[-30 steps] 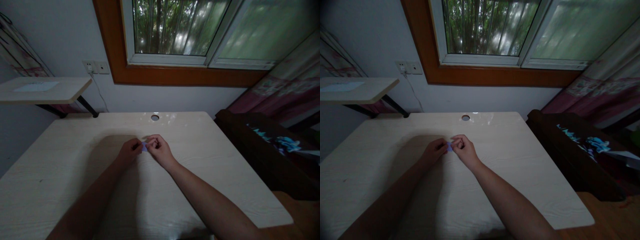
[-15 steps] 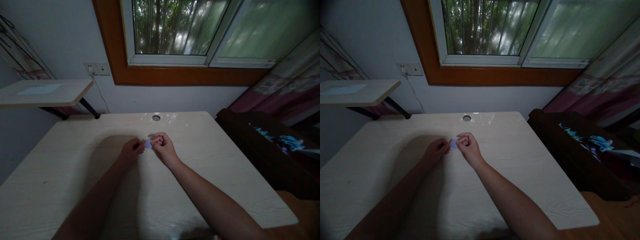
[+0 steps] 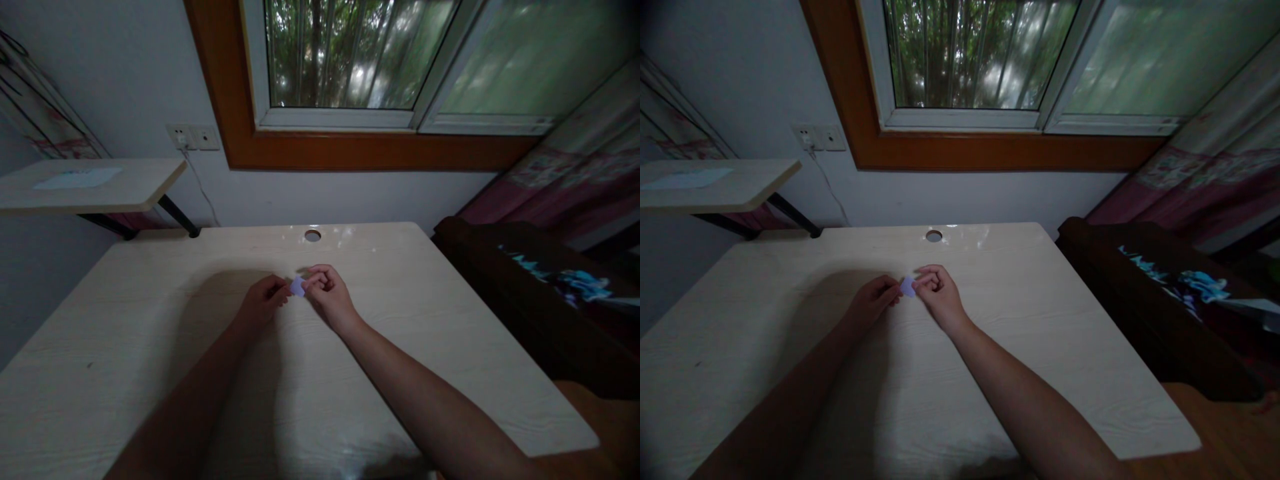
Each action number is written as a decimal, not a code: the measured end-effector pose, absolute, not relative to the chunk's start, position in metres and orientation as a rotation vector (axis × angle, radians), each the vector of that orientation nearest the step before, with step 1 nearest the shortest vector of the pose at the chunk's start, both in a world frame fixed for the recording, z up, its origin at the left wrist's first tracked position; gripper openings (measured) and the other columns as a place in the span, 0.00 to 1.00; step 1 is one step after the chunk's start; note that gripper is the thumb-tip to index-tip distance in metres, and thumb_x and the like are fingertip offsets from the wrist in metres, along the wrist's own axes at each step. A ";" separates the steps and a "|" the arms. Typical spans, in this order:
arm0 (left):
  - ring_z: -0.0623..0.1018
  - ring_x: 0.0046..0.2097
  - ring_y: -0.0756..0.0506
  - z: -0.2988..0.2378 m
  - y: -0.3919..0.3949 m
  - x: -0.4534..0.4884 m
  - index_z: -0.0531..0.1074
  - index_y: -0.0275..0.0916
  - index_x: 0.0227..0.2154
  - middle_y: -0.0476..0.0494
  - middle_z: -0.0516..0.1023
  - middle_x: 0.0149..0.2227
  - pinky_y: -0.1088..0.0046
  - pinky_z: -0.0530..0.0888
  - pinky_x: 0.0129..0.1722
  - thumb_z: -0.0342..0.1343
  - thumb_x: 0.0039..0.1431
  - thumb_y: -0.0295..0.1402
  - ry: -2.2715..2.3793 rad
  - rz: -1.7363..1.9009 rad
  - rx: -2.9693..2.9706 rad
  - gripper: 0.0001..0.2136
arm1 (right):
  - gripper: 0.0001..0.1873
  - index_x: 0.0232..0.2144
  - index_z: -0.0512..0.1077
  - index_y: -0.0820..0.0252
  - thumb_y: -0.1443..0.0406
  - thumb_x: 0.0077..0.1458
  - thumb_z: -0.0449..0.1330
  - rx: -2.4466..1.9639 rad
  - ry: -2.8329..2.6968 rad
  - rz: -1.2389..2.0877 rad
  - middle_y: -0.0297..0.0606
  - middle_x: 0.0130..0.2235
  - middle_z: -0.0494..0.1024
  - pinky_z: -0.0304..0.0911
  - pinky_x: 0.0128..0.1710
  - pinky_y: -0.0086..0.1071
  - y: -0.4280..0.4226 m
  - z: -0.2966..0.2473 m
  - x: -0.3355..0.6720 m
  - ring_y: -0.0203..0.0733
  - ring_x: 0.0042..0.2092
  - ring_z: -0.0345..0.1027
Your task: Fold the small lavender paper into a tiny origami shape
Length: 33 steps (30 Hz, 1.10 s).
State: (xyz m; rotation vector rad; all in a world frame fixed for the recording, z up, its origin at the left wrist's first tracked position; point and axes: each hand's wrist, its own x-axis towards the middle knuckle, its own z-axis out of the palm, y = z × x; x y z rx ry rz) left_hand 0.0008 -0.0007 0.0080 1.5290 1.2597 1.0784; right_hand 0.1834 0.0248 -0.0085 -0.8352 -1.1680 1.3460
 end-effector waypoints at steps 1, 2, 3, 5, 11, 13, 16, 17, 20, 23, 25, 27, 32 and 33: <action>0.72 0.27 0.50 0.007 -0.001 0.001 0.74 0.36 0.30 0.49 0.74 0.25 0.76 0.67 0.29 0.56 0.58 0.40 1.259 1.052 1.558 0.11 | 0.18 0.40 0.71 0.55 0.63 0.47 0.70 -0.836 -1.188 1.341 0.30 0.28 0.76 0.58 0.28 0.29 0.024 -0.008 0.183 0.34 0.27 0.65; 0.72 0.28 0.50 0.007 -0.001 0.001 0.74 0.36 0.29 0.49 0.74 0.25 0.76 0.67 0.29 0.56 0.58 0.40 1.257 1.029 1.585 0.11 | 0.18 0.40 0.71 0.55 0.63 0.47 0.69 -0.835 -1.209 1.338 0.30 0.28 0.76 0.58 0.28 0.29 0.024 -0.007 0.183 0.35 0.27 0.65; 0.72 0.28 0.50 0.006 -0.001 0.001 0.75 0.36 0.29 0.48 0.74 0.26 0.76 0.67 0.30 0.56 0.58 0.41 1.255 1.010 1.606 0.12 | 0.17 0.40 0.71 0.55 0.62 0.47 0.69 -0.835 -1.231 1.336 0.30 0.28 0.75 0.58 0.29 0.29 0.023 -0.006 0.183 0.35 0.28 0.65; 0.74 0.30 0.49 0.005 -0.001 0.001 0.75 0.36 0.29 0.47 0.76 0.27 0.76 0.68 0.31 0.56 0.59 0.41 1.260 0.995 1.619 0.12 | 0.16 0.40 0.71 0.55 0.62 0.48 0.68 -0.846 -1.271 1.333 0.31 0.28 0.76 0.59 0.29 0.30 0.021 -0.004 0.183 0.35 0.28 0.65; 0.76 0.31 0.48 0.004 -0.002 0.000 0.75 0.37 0.28 0.46 0.78 0.28 0.74 0.70 0.34 0.56 0.58 0.42 1.264 0.998 1.565 0.13 | 0.18 0.41 0.70 0.55 0.61 0.48 0.68 -0.879 -1.255 1.302 0.31 0.29 0.76 0.60 0.29 0.30 0.020 -0.005 0.183 0.36 0.29 0.66; 0.75 0.31 0.48 0.006 -0.002 0.001 0.75 0.36 0.28 0.46 0.78 0.27 0.74 0.70 0.33 0.56 0.58 0.41 1.273 1.005 1.539 0.13 | 0.18 0.41 0.70 0.55 0.61 0.48 0.68 -0.872 -1.227 1.314 0.32 0.30 0.77 0.60 0.29 0.29 0.021 -0.005 0.183 0.36 0.29 0.66; 0.75 0.30 0.48 0.010 -0.003 0.002 0.75 0.36 0.27 0.46 0.77 0.26 0.74 0.70 0.32 0.57 0.57 0.41 1.308 1.033 1.492 0.12 | 0.17 0.41 0.70 0.55 0.60 0.49 0.67 -0.847 -1.186 1.360 0.32 0.32 0.77 0.56 0.24 0.27 0.022 -0.006 0.184 0.33 0.26 0.63; 0.75 0.30 0.48 0.011 -0.003 0.003 0.74 0.36 0.26 0.47 0.77 0.26 0.75 0.70 0.32 0.57 0.57 0.41 1.320 1.040 1.486 0.12 | 0.17 0.41 0.70 0.55 0.59 0.49 0.67 -0.837 -1.176 1.378 0.31 0.32 0.77 0.54 0.22 0.26 0.022 -0.006 0.184 0.32 0.25 0.61; 0.74 0.29 0.49 0.011 -0.003 0.003 0.73 0.36 0.25 0.47 0.76 0.25 0.75 0.69 0.32 0.56 0.57 0.40 1.328 1.040 1.494 0.12 | 0.16 0.41 0.70 0.54 0.58 0.51 0.66 -0.812 -1.172 1.410 0.30 0.31 0.76 0.52 0.20 0.26 0.022 -0.006 0.184 0.31 0.23 0.58; 0.74 0.30 0.49 0.009 -0.002 0.003 0.73 0.36 0.26 0.47 0.76 0.26 0.75 0.70 0.32 0.56 0.57 0.40 1.307 1.046 1.484 0.11 | 0.18 0.43 0.70 0.54 0.58 0.51 0.67 -0.816 -1.215 1.414 0.30 0.32 0.75 0.53 0.21 0.26 0.022 -0.005 0.184 0.31 0.24 0.58; 0.75 0.30 0.49 0.007 -0.001 0.003 0.73 0.36 0.26 0.47 0.76 0.26 0.75 0.70 0.32 0.56 0.57 0.40 1.302 1.039 1.486 0.11 | 0.19 0.43 0.70 0.54 0.59 0.49 0.68 -0.831 -1.253 1.406 0.31 0.33 0.75 0.53 0.22 0.26 0.021 -0.004 0.183 0.31 0.25 0.58; 0.75 0.30 0.48 0.006 -0.001 0.002 0.73 0.37 0.26 0.47 0.76 0.26 0.75 0.70 0.33 0.56 0.57 0.40 1.299 1.030 1.497 0.11 | 0.20 0.43 0.70 0.54 0.59 0.48 0.68 -0.850 -1.273 1.393 0.31 0.33 0.74 0.54 0.23 0.27 0.020 -0.003 0.183 0.31 0.25 0.58; 0.75 0.31 0.48 0.008 -0.002 0.002 0.73 0.37 0.26 0.47 0.77 0.27 0.74 0.69 0.34 0.55 0.58 0.39 1.295 0.966 1.631 0.12 | 0.19 0.43 0.70 0.54 0.60 0.48 0.68 -0.859 -1.254 1.365 0.31 0.31 0.73 0.55 0.25 0.28 0.020 -0.004 0.183 0.32 0.25 0.59; 0.75 0.31 0.48 0.008 -0.002 0.001 0.74 0.36 0.26 0.46 0.77 0.27 0.74 0.69 0.33 0.55 0.58 0.39 1.294 0.949 1.660 0.12 | 0.20 0.43 0.70 0.54 0.60 0.48 0.68 -0.858 -1.251 1.363 0.31 0.31 0.73 0.55 0.25 0.29 0.021 -0.004 0.183 0.33 0.25 0.59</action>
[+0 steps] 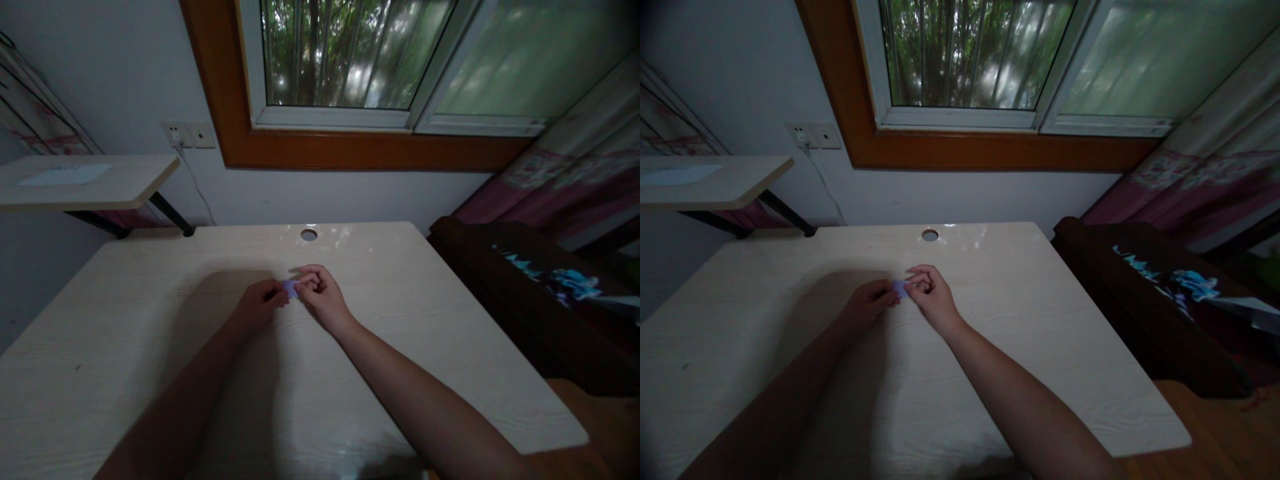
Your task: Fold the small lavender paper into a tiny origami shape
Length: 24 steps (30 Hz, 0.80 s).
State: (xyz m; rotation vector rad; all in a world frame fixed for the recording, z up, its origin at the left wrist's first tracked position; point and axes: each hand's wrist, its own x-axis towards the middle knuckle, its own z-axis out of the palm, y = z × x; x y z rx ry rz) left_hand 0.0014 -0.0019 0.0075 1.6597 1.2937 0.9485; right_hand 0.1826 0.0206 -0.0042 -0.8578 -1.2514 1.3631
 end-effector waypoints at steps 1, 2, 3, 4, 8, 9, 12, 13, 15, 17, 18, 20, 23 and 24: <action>0.74 0.30 0.48 0.007 -0.002 0.001 0.73 0.36 0.26 0.46 0.77 0.27 0.73 0.69 0.33 0.55 0.58 0.40 1.293 0.933 1.682 0.12 | 0.20 0.43 0.69 0.54 0.60 0.48 0.68 -0.859 -1.252 1.361 0.31 0.31 0.73 0.55 0.25 0.29 0.021 -0.005 0.183 0.33 0.25 0.59; 0.74 0.30 0.48 0.006 -0.002 0.001 0.73 0.36 0.25 0.46 0.77 0.26 0.73 0.69 0.33 0.56 0.58 0.40 1.295 0.922 1.700 0.12 | 0.20 0.43 0.69 0.54 0.60 0.48 0.68 -0.862 -1.257 1.357 0.31 0.31 0.74 0.56 0.25 0.29 0.021 -0.005 0.183 0.33 0.26 0.60; 0.74 0.29 0.48 0.005 -0.002 0.001 0.73 0.36 0.25 0.46 0.77 0.26 0.73 0.68 0.32 0.56 0.58 0.40 1.299 0.915 1.716 0.12 | 0.20 0.43 0.69 0.54 0.60 0.48 0.68 -0.864 -1.267 1.351 0.31 0.31 0.74 0.56 0.26 0.29 0.021 -0.005 0.183 0.34 0.26 0.60; 0.73 0.29 0.48 0.004 -0.002 0.001 0.72 0.36 0.24 0.47 0.76 0.26 0.74 0.68 0.31 0.56 0.58 0.40 1.304 0.907 1.729 0.13 | 0.20 0.43 0.69 0.54 0.59 0.48 0.68 -0.867 -1.278 1.342 0.32 0.31 0.74 0.56 0.26 0.29 0.021 -0.006 0.183 0.34 0.26 0.61; 0.70 0.28 0.49 0.003 -0.002 0.001 0.72 0.36 0.25 0.49 0.72 0.25 0.75 0.64 0.30 0.55 0.59 0.41 1.342 0.911 1.769 0.14 | 0.19 0.44 0.69 0.54 0.60 0.50 0.67 -0.864 -1.363 1.313 0.32 0.31 0.74 0.57 0.26 0.29 0.020 -0.006 0.183 0.34 0.26 0.60; 0.69 0.28 0.49 0.004 -0.002 0.001 0.72 0.36 0.25 0.49 0.71 0.24 0.75 0.63 0.29 0.55 0.59 0.41 1.355 0.919 1.777 0.13 | 0.19 0.44 0.69 0.54 0.60 0.50 0.66 -0.865 -1.393 1.306 0.32 0.32 0.74 0.57 0.25 0.29 0.019 -0.006 0.183 0.33 0.25 0.59; 0.68 0.28 0.50 0.007 -0.002 0.002 0.72 0.36 0.26 0.50 0.70 0.24 0.75 0.62 0.29 0.54 0.59 0.40 1.381 0.937 1.788 0.12 | 0.18 0.45 0.70 0.54 0.61 0.51 0.65 -0.879 -1.470 1.275 0.32 0.32 0.74 0.56 0.25 0.28 0.017 -0.007 0.182 0.32 0.25 0.57; 0.67 0.28 0.50 0.008 -0.003 0.002 0.72 0.36 0.26 0.51 0.69 0.24 0.75 0.62 0.29 0.54 0.59 0.39 1.384 0.936 1.797 0.12 | 0.17 0.45 0.70 0.54 0.62 0.51 0.65 -0.885 -1.486 1.261 0.31 0.32 0.73 0.56 0.25 0.28 0.017 -0.007 0.182 0.32 0.25 0.57; 0.67 0.28 0.50 0.010 -0.003 0.002 0.71 0.37 0.25 0.51 0.68 0.23 0.75 0.62 0.29 0.54 0.59 0.38 1.387 0.927 1.830 0.12 | 0.17 0.44 0.71 0.54 0.63 0.51 0.65 -0.894 -1.509 1.238 0.31 0.32 0.72 0.56 0.25 0.28 0.016 -0.008 0.182 0.32 0.25 0.57; 0.66 0.28 0.50 0.012 -0.003 0.003 0.69 0.37 0.23 0.51 0.67 0.23 0.74 0.61 0.30 0.53 0.58 0.38 1.384 0.914 1.862 0.12 | 0.17 0.44 0.71 0.54 0.63 0.50 0.65 -0.895 -1.527 1.233 0.30 0.31 0.72 0.56 0.25 0.28 0.017 -0.008 0.183 0.32 0.25 0.57; 0.66 0.28 0.50 0.013 -0.003 0.002 0.69 0.37 0.23 0.51 0.67 0.23 0.74 0.61 0.30 0.53 0.58 0.37 1.384 0.908 1.866 0.12 | 0.17 0.44 0.71 0.54 0.63 0.50 0.65 -0.892 -1.533 1.236 0.30 0.31 0.72 0.56 0.26 0.28 0.017 -0.008 0.183 0.33 0.25 0.58; 0.67 0.28 0.49 0.013 -0.003 0.002 0.69 0.37 0.23 0.51 0.68 0.23 0.74 0.62 0.30 0.53 0.58 0.38 1.383 0.898 1.853 0.12 | 0.17 0.44 0.71 0.54 0.64 0.50 0.65 -0.885 -1.530 1.250 0.30 0.31 0.72 0.57 0.26 0.28 0.017 -0.008 0.183 0.33 0.26 0.58; 0.68 0.29 0.49 0.012 -0.003 0.001 0.70 0.37 0.24 0.50 0.68 0.24 0.74 0.62 0.30 0.53 0.59 0.39 1.356 0.909 1.799 0.13 | 0.17 0.44 0.70 0.54 0.64 0.50 0.65 -0.872 -1.495 1.278 0.30 0.30 0.72 0.56 0.25 0.28 0.018 -0.006 0.182 0.33 0.26 0.58; 0.68 0.29 0.49 0.011 -0.003 0.001 0.70 0.37 0.24 0.50 0.68 0.24 0.74 0.62 0.30 0.53 0.59 0.40 1.343 0.914 1.781 0.13 | 0.17 0.44 0.70 0.54 0.64 0.50 0.65 -0.868 -1.479 1.289 0.30 0.30 0.72 0.55 0.24 0.28 0.018 -0.006 0.182 0.33 0.25 0.58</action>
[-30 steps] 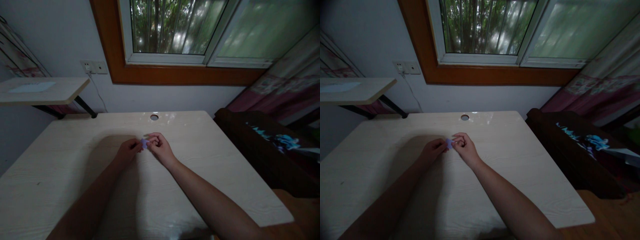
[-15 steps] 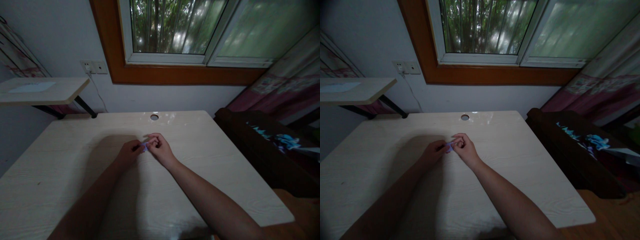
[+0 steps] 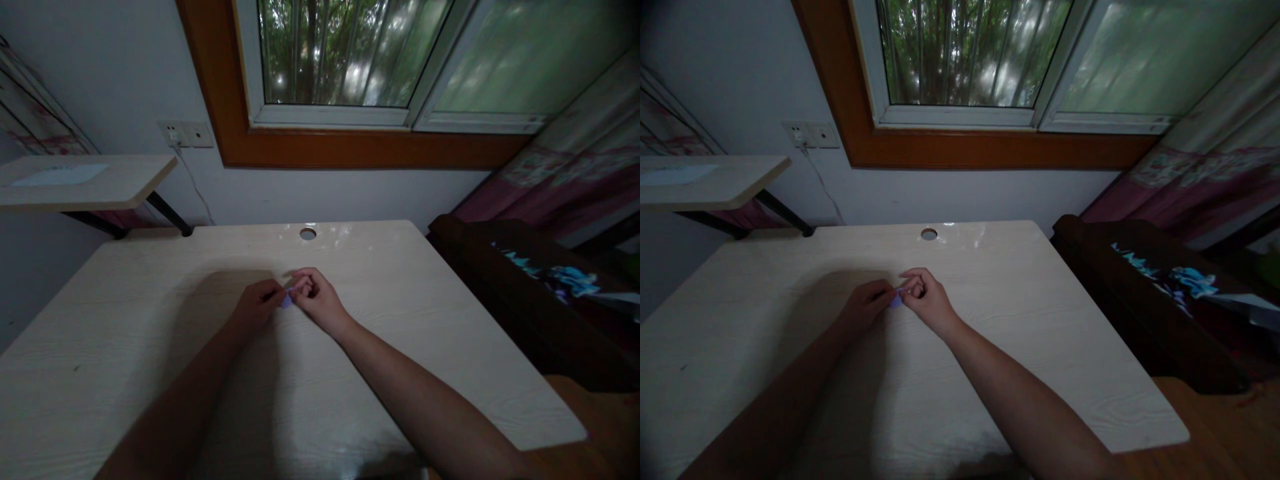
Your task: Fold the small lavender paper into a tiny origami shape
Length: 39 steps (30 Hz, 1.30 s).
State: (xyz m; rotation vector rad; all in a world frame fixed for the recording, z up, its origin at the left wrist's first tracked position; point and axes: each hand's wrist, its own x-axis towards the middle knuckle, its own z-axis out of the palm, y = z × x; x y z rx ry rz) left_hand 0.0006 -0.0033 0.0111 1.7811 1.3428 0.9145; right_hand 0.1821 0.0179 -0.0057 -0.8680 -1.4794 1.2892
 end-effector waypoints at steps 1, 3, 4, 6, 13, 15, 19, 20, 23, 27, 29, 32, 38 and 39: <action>0.68 0.29 0.49 0.011 -0.003 0.000 0.71 0.37 0.24 0.50 0.69 0.24 0.74 0.62 0.30 0.53 0.59 0.40 1.330 0.921 1.765 0.13 | 0.17 0.43 0.70 0.54 0.64 0.49 0.65 -0.863 -1.463 1.302 0.30 0.30 0.72 0.54 0.24 0.28 0.018 -0.005 0.182 0.33 0.25 0.58; 0.69 0.29 0.49 0.011 -0.004 0.000 0.72 0.37 0.25 0.50 0.70 0.24 0.74 0.63 0.30 0.53 0.60 0.40 1.307 0.929 1.743 0.14 | 0.18 0.43 0.70 0.54 0.64 0.49 0.66 -0.854 -1.429 1.330 0.30 0.30 0.72 0.53 0.23 0.27 0.018 -0.003 0.182 0.32 0.25 0.57; 0.69 0.29 0.48 0.011 -0.004 0.000 0.72 0.37 0.25 0.50 0.70 0.25 0.74 0.63 0.31 0.53 0.60 0.40 1.300 0.930 1.738 0.14 | 0.18 0.43 0.70 0.55 0.64 0.49 0.66 -0.851 -1.413 1.341 0.29 0.29 0.72 0.53 0.23 0.27 0.018 -0.003 0.181 0.32 0.24 0.57; 0.69 0.30 0.48 0.012 -0.004 0.001 0.72 0.37 0.25 0.50 0.70 0.25 0.74 0.63 0.31 0.53 0.61 0.40 1.290 0.936 1.732 0.14 | 0.18 0.43 0.69 0.55 0.64 0.48 0.66 -0.848 -1.392 1.355 0.29 0.29 0.72 0.52 0.23 0.27 0.018 -0.002 0.181 0.31 0.24 0.57; 0.70 0.30 0.48 0.014 -0.005 0.002 0.72 0.37 0.25 0.49 0.71 0.25 0.75 0.64 0.31 0.50 0.62 0.40 1.301 0.937 1.710 0.15 | 0.19 0.43 0.69 0.55 0.63 0.48 0.67 -0.856 -1.371 1.357 0.28 0.28 0.72 0.51 0.23 0.28 0.019 -0.001 0.181 0.32 0.23 0.56; 0.70 0.29 0.49 0.014 -0.005 0.003 0.72 0.37 0.25 0.49 0.72 0.25 0.75 0.65 0.31 0.50 0.62 0.39 1.312 0.944 1.704 0.14 | 0.19 0.43 0.69 0.55 0.63 0.48 0.67 -0.857 -1.367 1.359 0.28 0.28 0.72 0.51 0.23 0.28 0.019 -0.001 0.182 0.32 0.23 0.56; 0.70 0.28 0.49 0.015 -0.004 0.004 0.72 0.36 0.25 0.49 0.73 0.25 0.75 0.65 0.30 0.50 0.62 0.39 1.323 0.944 1.705 0.15 | 0.19 0.44 0.69 0.55 0.63 0.49 0.66 -0.849 -1.364 1.375 0.29 0.29 0.72 0.51 0.24 0.28 0.020 -0.003 0.183 0.31 0.24 0.56; 0.70 0.28 0.49 0.015 -0.004 0.003 0.72 0.36 0.25 0.49 0.72 0.25 0.75 0.65 0.30 0.50 0.62 0.40 1.325 0.938 1.715 0.15 | 0.19 0.44 0.69 0.55 0.63 0.49 0.67 -0.846 -1.363 1.377 0.29 0.29 0.73 0.50 0.24 0.27 0.021 -0.004 0.183 0.31 0.24 0.56; 0.69 0.28 0.49 0.013 -0.003 0.003 0.72 0.36 0.25 0.50 0.72 0.24 0.75 0.64 0.29 0.53 0.60 0.41 1.362 0.904 1.772 0.14 | 0.20 0.45 0.69 0.55 0.62 0.49 0.67 -0.830 -1.357 1.389 0.30 0.29 0.73 0.50 0.23 0.27 0.023 -0.007 0.184 0.31 0.24 0.56; 0.71 0.28 0.49 0.009 -0.002 0.002 0.74 0.36 0.26 0.49 0.74 0.24 0.75 0.65 0.29 0.57 0.57 0.42 1.395 0.860 1.778 0.13 | 0.19 0.44 0.69 0.55 0.62 0.49 0.67 -0.829 -1.328 1.402 0.30 0.30 0.74 0.51 0.23 0.27 0.023 -0.008 0.184 0.31 0.24 0.58; 0.73 0.29 0.48 0.008 -0.002 0.003 0.74 0.36 0.27 0.48 0.75 0.25 0.75 0.66 0.30 0.57 0.57 0.42 1.384 0.872 1.708 0.13 | 0.18 0.44 0.69 0.55 0.62 0.50 0.66 -0.822 -1.302 1.423 0.30 0.30 0.74 0.52 0.22 0.27 0.022 -0.006 0.184 0.31 0.24 0.58; 0.74 0.29 0.48 0.009 -0.002 0.003 0.74 0.36 0.27 0.48 0.76 0.25 0.75 0.68 0.31 0.57 0.56 0.41 1.360 0.913 1.596 0.12 | 0.15 0.43 0.69 0.55 0.62 0.52 0.64 -0.795 -1.259 1.450 0.29 0.31 0.73 0.51 0.20 0.26 0.021 -0.004 0.184 0.30 0.22 0.57; 0.75 0.30 0.48 0.013 -0.002 0.003 0.75 0.35 0.26 0.47 0.77 0.25 0.75 0.69 0.33 0.57 0.57 0.41 1.353 0.992 1.523 0.13 | 0.16 0.43 0.69 0.56 0.61 0.52 0.64 -0.795 -1.275 1.438 0.30 0.31 0.73 0.53 0.20 0.26 0.021 -0.004 0.184 0.30 0.23 0.58; 0.75 0.30 0.48 0.013 -0.002 0.003 0.75 0.36 0.26 0.47 0.77 0.26 0.75 0.69 0.33 0.57 0.57 0.42 1.355 0.996 1.522 0.13 | 0.16 0.43 0.69 0.56 0.61 0.52 0.65 -0.807 -1.288 1.433 0.30 0.31 0.73 0.53 0.21 0.26 0.021 -0.004 0.184 0.30 0.24 0.58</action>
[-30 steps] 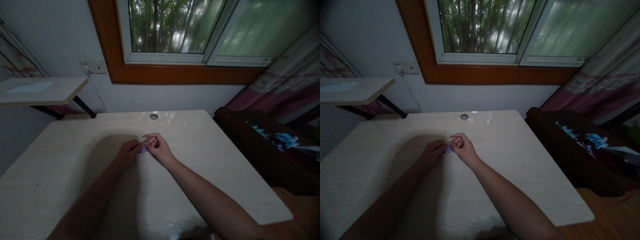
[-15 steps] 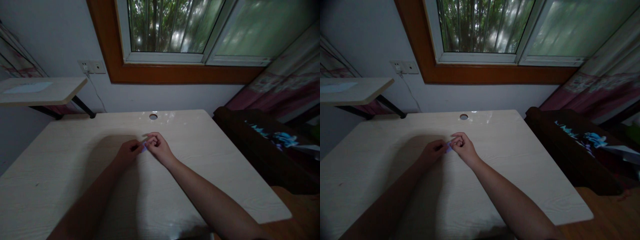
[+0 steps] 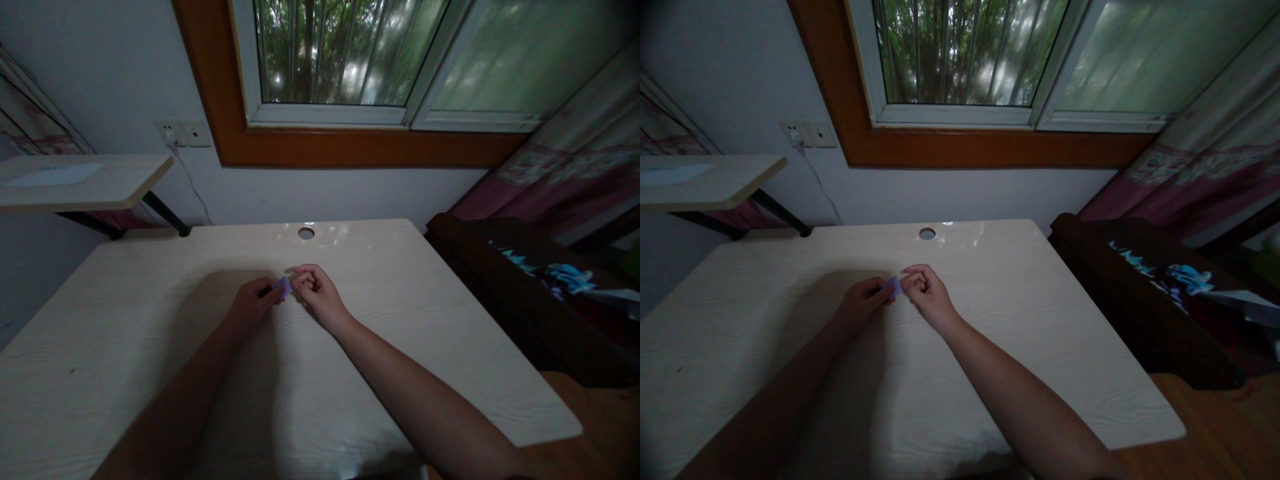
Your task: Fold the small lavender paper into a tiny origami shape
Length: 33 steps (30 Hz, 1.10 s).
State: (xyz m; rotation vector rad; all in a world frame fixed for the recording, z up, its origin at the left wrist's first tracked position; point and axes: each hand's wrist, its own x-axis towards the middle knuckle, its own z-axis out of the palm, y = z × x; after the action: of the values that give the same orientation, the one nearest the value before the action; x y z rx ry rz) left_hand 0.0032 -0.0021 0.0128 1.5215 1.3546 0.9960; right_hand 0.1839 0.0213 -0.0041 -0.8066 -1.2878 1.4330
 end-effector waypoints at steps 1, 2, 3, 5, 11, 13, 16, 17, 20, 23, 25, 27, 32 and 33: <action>0.75 0.30 0.48 0.012 -0.002 0.003 0.75 0.36 0.26 0.47 0.77 0.26 0.75 0.69 0.33 0.58 0.57 0.42 1.354 0.997 1.520 0.14 | 0.17 0.44 0.69 0.56 0.61 0.51 0.65 -0.818 -1.298 1.429 0.30 0.31 0.73 0.53 0.21 0.26 0.021 -0.004 0.184 0.30 0.24 0.58; 0.75 0.30 0.48 0.012 -0.002 0.003 0.75 0.36 0.26 0.47 0.77 0.26 0.75 0.69 0.32 0.58 0.56 0.43 1.353 0.997 1.516 0.14 | 0.17 0.43 0.69 0.56 0.61 0.51 0.66 -0.828 -1.304 1.425 0.30 0.31 0.74 0.53 0.21 0.26 0.021 -0.004 0.184 0.31 0.24 0.58; 0.75 0.30 0.48 0.011 -0.002 0.003 0.75 0.36 0.27 0.47 0.77 0.26 0.75 0.69 0.33 0.58 0.56 0.43 1.350 0.996 1.510 0.14 | 0.17 0.43 0.69 0.56 0.62 0.50 0.66 -0.833 -1.307 1.421 0.30 0.31 0.74 0.53 0.21 0.26 0.021 -0.004 0.184 0.31 0.24 0.58; 0.76 0.30 0.48 0.010 -0.002 0.003 0.75 0.36 0.28 0.47 0.78 0.26 0.75 0.69 0.32 0.58 0.56 0.44 1.352 0.986 1.499 0.14 | 0.17 0.43 0.69 0.56 0.62 0.50 0.66 -0.836 -1.306 1.416 0.30 0.31 0.74 0.53 0.22 0.26 0.021 -0.003 0.183 0.31 0.24 0.57; 0.76 0.31 0.48 0.010 -0.001 0.002 0.76 0.36 0.28 0.48 0.78 0.27 0.75 0.69 0.33 0.58 0.57 0.43 1.338 0.914 1.583 0.14 | 0.17 0.43 0.70 0.56 0.63 0.50 0.66 -0.848 -1.288 1.388 0.30 0.30 0.74 0.54 0.24 0.27 0.020 -0.001 0.183 0.33 0.25 0.60; 0.75 0.31 0.48 0.010 -0.001 0.001 0.76 0.36 0.29 0.48 0.78 0.27 0.75 0.68 0.33 0.58 0.57 0.43 1.321 0.898 1.610 0.13 | 0.17 0.43 0.70 0.56 0.63 0.50 0.66 -0.840 -1.296 1.374 0.31 0.30 0.74 0.56 0.25 0.28 0.020 -0.003 0.183 0.33 0.26 0.62; 0.74 0.31 0.48 0.009 -0.001 0.001 0.76 0.36 0.29 0.48 0.77 0.27 0.75 0.67 0.32 0.58 0.57 0.43 1.302 0.886 1.640 0.14 | 0.16 0.43 0.70 0.55 0.63 0.51 0.65 -0.824 -1.321 1.360 0.31 0.30 0.74 0.57 0.28 0.29 0.020 -0.005 0.184 0.34 0.27 0.63; 0.74 0.30 0.48 0.008 -0.001 0.001 0.76 0.36 0.29 0.48 0.77 0.27 0.75 0.67 0.32 0.58 0.57 0.43 1.303 0.886 1.643 0.14 | 0.16 0.43 0.70 0.55 0.63 0.51 0.65 -0.819 -1.330 1.355 0.31 0.30 0.74 0.57 0.28 0.29 0.020 -0.006 0.184 0.34 0.27 0.63; 0.74 0.30 0.48 0.004 0.000 0.000 0.76 0.36 0.29 0.48 0.77 0.27 0.75 0.67 0.31 0.59 0.56 0.43 1.314 0.900 1.639 0.14 | 0.15 0.43 0.70 0.55 0.64 0.52 0.65 -0.811 -1.354 1.331 0.31 0.31 0.74 0.57 0.28 0.29 0.020 -0.007 0.184 0.33 0.27 0.62; 0.74 0.30 0.48 0.002 0.001 0.000 0.77 0.36 0.29 0.47 0.78 0.27 0.75 0.67 0.32 0.58 0.56 0.44 1.327 0.882 1.659 0.14 | 0.15 0.44 0.70 0.55 0.63 0.53 0.64 -0.820 -1.394 1.307 0.31 0.32 0.74 0.55 0.27 0.29 0.019 -0.008 0.185 0.32 0.26 0.60; 0.74 0.30 0.47 0.004 0.000 0.000 0.77 0.36 0.29 0.47 0.78 0.27 0.75 0.67 0.32 0.58 0.57 0.45 1.334 0.863 1.667 0.15 | 0.16 0.45 0.70 0.55 0.63 0.53 0.64 -0.825 -1.427 1.296 0.31 0.32 0.74 0.54 0.26 0.28 0.019 -0.009 0.185 0.32 0.26 0.58; 0.73 0.30 0.48 0.007 -0.001 0.001 0.77 0.36 0.28 0.47 0.77 0.26 0.75 0.66 0.31 0.58 0.56 0.45 1.338 0.853 1.683 0.15 | 0.17 0.46 0.69 0.55 0.63 0.54 0.64 -0.833 -1.445 1.282 0.31 0.32 0.74 0.54 0.26 0.28 0.019 -0.009 0.185 0.32 0.26 0.58; 0.72 0.29 0.48 0.011 -0.002 0.003 0.77 0.36 0.29 0.47 0.76 0.26 0.75 0.65 0.31 0.57 0.57 0.43 1.376 0.857 1.735 0.14 | 0.15 0.45 0.70 0.54 0.62 0.55 0.63 -0.860 -1.454 1.254 0.32 0.33 0.74 0.55 0.26 0.29 0.018 -0.009 0.185 0.33 0.26 0.57; 0.73 0.30 0.48 0.011 -0.002 0.004 0.76 0.36 0.29 0.47 0.76 0.26 0.75 0.66 0.31 0.57 0.57 0.43 1.378 0.856 1.749 0.14 | 0.15 0.45 0.70 0.54 0.61 0.55 0.63 -0.865 -1.457 1.250 0.32 0.33 0.74 0.55 0.27 0.29 0.018 -0.008 0.185 0.33 0.26 0.57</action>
State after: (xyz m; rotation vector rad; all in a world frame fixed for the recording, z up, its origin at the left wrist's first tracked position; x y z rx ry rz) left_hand 0.0036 -0.0023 0.0110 1.7487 1.3778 0.8559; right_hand 0.1853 0.0179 -0.0077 -0.8653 -1.4572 1.2496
